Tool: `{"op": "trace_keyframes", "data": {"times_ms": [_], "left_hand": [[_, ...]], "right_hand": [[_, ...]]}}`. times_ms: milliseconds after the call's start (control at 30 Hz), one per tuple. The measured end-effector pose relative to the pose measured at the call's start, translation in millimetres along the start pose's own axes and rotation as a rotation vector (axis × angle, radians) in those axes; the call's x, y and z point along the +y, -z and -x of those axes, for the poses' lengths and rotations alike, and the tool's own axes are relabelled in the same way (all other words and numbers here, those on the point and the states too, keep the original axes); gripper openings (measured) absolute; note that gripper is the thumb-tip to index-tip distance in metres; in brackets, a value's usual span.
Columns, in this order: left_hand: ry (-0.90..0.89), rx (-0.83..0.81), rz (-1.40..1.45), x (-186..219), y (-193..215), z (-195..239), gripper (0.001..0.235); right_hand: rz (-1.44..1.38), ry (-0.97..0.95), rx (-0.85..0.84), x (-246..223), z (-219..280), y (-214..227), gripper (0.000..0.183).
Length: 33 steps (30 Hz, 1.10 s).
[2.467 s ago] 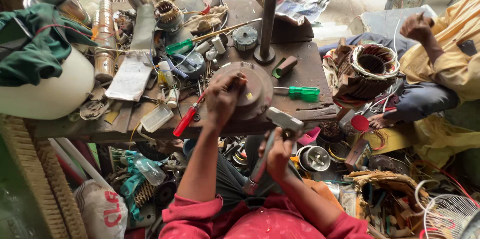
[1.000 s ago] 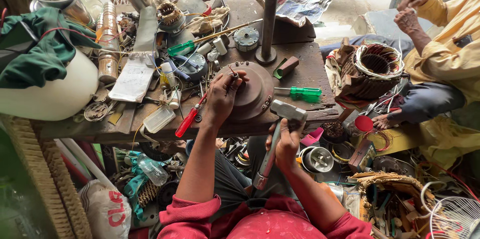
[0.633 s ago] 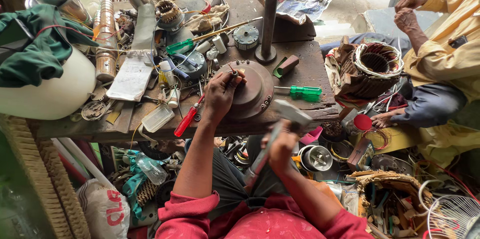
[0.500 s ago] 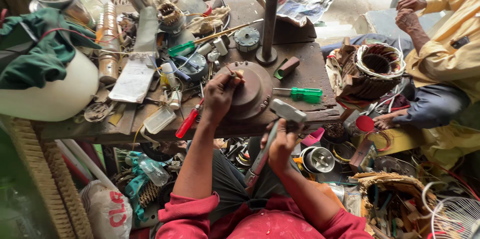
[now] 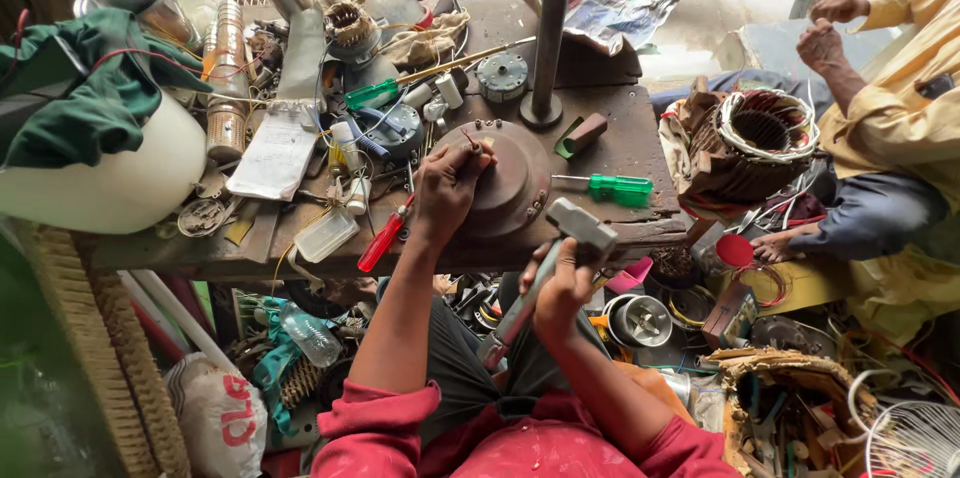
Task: The person uses a hammer and screwdriver to adjust and secure wires on a circular electrical component, likely a motor or fan part. They repeatedly tap the component and manipulate the wires while seated at a cluttered workbench.
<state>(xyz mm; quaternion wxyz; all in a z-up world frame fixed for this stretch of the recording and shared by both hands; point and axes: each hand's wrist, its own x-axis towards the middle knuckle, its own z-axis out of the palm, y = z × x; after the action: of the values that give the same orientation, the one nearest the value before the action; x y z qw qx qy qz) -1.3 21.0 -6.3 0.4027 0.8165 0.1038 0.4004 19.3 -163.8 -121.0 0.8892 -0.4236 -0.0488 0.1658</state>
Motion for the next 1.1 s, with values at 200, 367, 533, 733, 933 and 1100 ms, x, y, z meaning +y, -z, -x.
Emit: {"op": "trace_keyframes", "data": {"times_ms": [200,367,533,733,933,1100], "left_hand": [[-0.106,0.023,-0.137,-6.2,-0.9,-3.1,0.011],[-0.017,0.014,-0.065,-2.0,2.0,-3.6,0.014],[-0.038,0.027,-0.084,6.1,-4.1,6.1,0.013],[0.044,0.045,0.096,7.9,-0.9,-0.3,0.013],[-0.111,0.066,-0.100,2.2,-4.0,5.2,0.019],[0.061,0.238,-0.364,16.9,-23.1,15.4,0.020]], "right_hand": [[-0.108,0.031,-0.005,1.7,1.9,-3.1,0.052],[0.065,-0.143,0.036,-2.1,13.1,-5.9,0.044],[-0.095,0.046,0.074,-8.9,11.0,7.8,0.046],[0.164,-0.125,0.005,2.0,5.8,11.3,0.043],[0.065,-0.003,0.022,-2.0,17.3,13.2,0.025],[0.063,-0.036,-0.049,-24.5,15.0,7.2,0.020]]}}
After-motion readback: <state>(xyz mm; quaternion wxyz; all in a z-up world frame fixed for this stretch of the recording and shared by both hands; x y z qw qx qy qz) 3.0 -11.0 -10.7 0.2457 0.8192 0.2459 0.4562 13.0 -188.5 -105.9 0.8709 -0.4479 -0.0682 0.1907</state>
